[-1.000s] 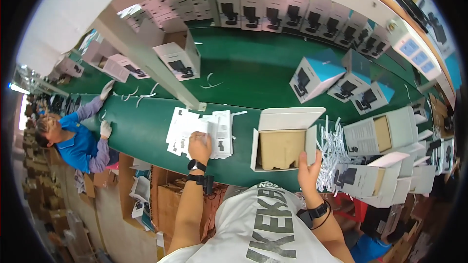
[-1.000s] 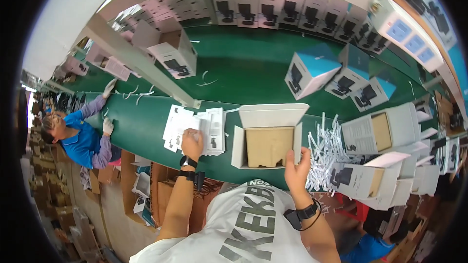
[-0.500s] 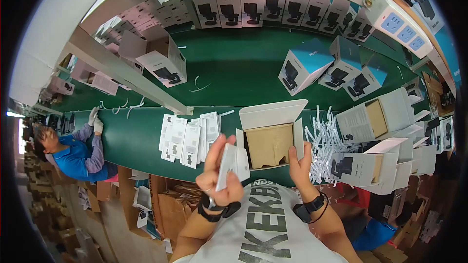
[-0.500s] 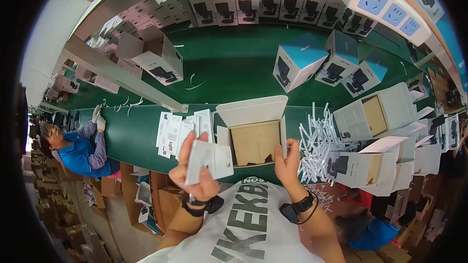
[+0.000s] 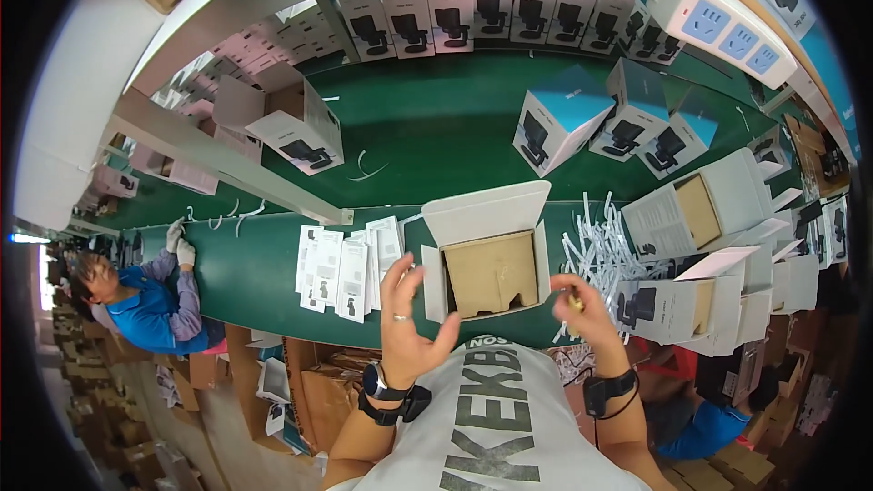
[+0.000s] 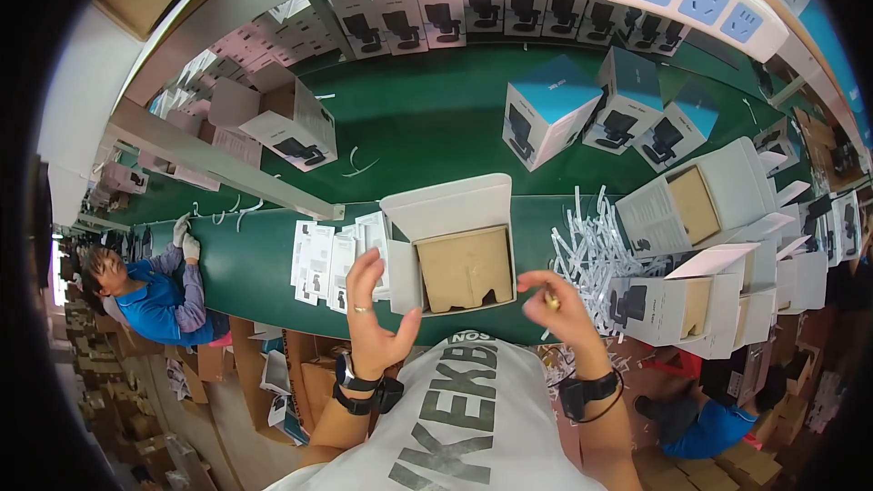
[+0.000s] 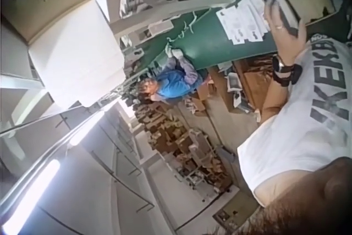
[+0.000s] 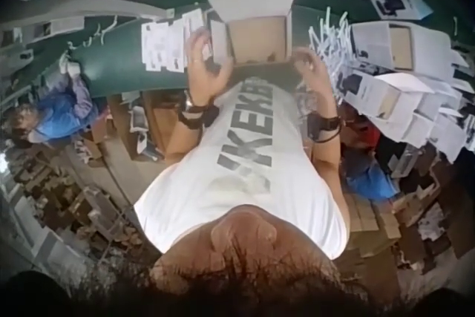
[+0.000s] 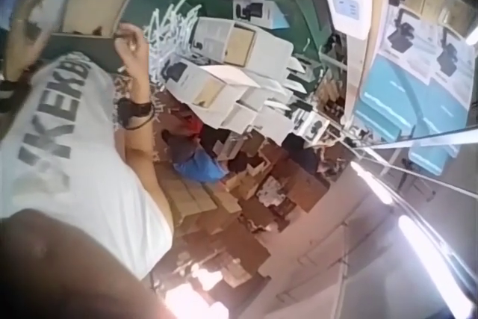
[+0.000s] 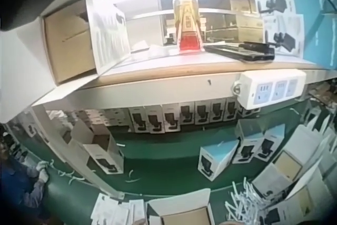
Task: The person places a manual into a white box, seals it with a yellow tool, and slides a blue sleeve over the box. This process is repeated multiple times with other boxes and manuals.
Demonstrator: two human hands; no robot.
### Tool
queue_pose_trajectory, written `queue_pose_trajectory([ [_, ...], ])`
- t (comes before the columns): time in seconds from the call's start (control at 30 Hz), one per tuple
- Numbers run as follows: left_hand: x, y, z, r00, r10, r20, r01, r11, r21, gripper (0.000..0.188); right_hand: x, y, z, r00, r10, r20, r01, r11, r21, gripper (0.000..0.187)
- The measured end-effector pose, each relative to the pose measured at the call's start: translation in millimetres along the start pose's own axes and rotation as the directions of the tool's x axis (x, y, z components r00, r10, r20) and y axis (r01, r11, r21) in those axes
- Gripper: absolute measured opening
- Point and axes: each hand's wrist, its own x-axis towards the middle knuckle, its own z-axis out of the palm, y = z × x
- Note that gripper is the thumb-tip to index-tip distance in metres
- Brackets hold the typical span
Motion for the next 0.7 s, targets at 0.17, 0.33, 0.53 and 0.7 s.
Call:
queue_pose_trajectory([
  [0.17,-19,-40,44,0.982,0.054,0.181,-0.076,0.990,0.117,0.087,34,2,43,0.905,-0.135,-0.403,0.093,0.988,-0.121,0.036],
  [0.33,11,10,55,0.910,0.046,0.411,-0.201,0.918,0.342,0.094,37,11,61,0.935,-0.116,-0.334,0.018,0.959,-0.282,0.031],
  [0.53,7,0,77,0.854,0.083,0.513,-0.296,0.889,0.349,0.095,44,-13,27,0.875,-0.417,-0.246,0.254,0.828,-0.501,0.021],
  [0.7,9,-4,76,0.844,0.145,0.516,-0.353,0.875,0.331,0.095,73,-31,24,0.711,-0.677,-0.192,0.298,0.537,-0.789,0.013],
])
